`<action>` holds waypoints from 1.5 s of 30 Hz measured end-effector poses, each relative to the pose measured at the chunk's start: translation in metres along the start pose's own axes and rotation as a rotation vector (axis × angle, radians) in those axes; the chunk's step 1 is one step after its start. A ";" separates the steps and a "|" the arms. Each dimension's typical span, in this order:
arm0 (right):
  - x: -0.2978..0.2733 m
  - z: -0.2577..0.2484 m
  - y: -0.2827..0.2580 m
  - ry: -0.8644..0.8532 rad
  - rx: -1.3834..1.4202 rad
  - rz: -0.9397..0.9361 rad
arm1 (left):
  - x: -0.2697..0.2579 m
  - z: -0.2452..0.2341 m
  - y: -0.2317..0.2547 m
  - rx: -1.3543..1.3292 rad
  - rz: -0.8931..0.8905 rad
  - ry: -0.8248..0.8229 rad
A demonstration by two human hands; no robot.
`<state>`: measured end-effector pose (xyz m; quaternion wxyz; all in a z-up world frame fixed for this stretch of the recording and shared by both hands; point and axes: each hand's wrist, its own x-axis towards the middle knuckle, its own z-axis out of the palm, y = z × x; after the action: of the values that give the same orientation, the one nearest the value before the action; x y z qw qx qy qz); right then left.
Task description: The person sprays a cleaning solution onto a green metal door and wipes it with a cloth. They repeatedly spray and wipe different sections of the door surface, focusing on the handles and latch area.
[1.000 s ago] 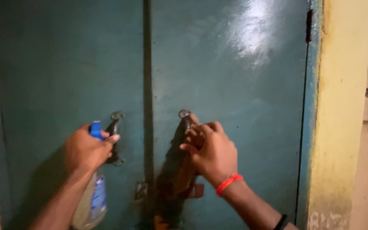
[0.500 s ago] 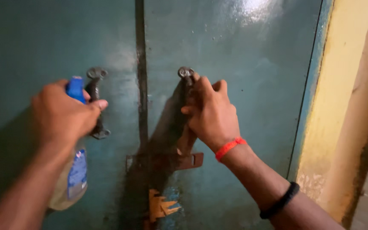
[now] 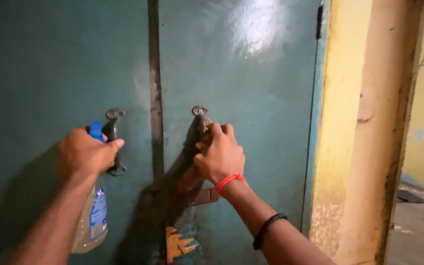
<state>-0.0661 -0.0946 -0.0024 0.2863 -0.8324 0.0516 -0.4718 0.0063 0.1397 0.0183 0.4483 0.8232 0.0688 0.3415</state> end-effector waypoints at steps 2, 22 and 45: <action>0.000 -0.003 -0.002 -0.008 0.001 -0.010 | -0.001 -0.001 0.001 0.004 -0.015 -0.022; -0.005 -0.030 -0.004 -0.097 -0.035 -0.010 | -0.008 -0.011 0.000 -0.004 -0.070 -0.086; -0.016 -0.054 -0.003 -0.132 -0.035 0.007 | 0.011 0.004 -0.022 -0.123 -0.053 -0.095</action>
<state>-0.1196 -0.1100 0.0080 0.2759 -0.8663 0.0436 -0.4141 0.0217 0.1547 0.0052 0.5095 0.8074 0.0483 0.2935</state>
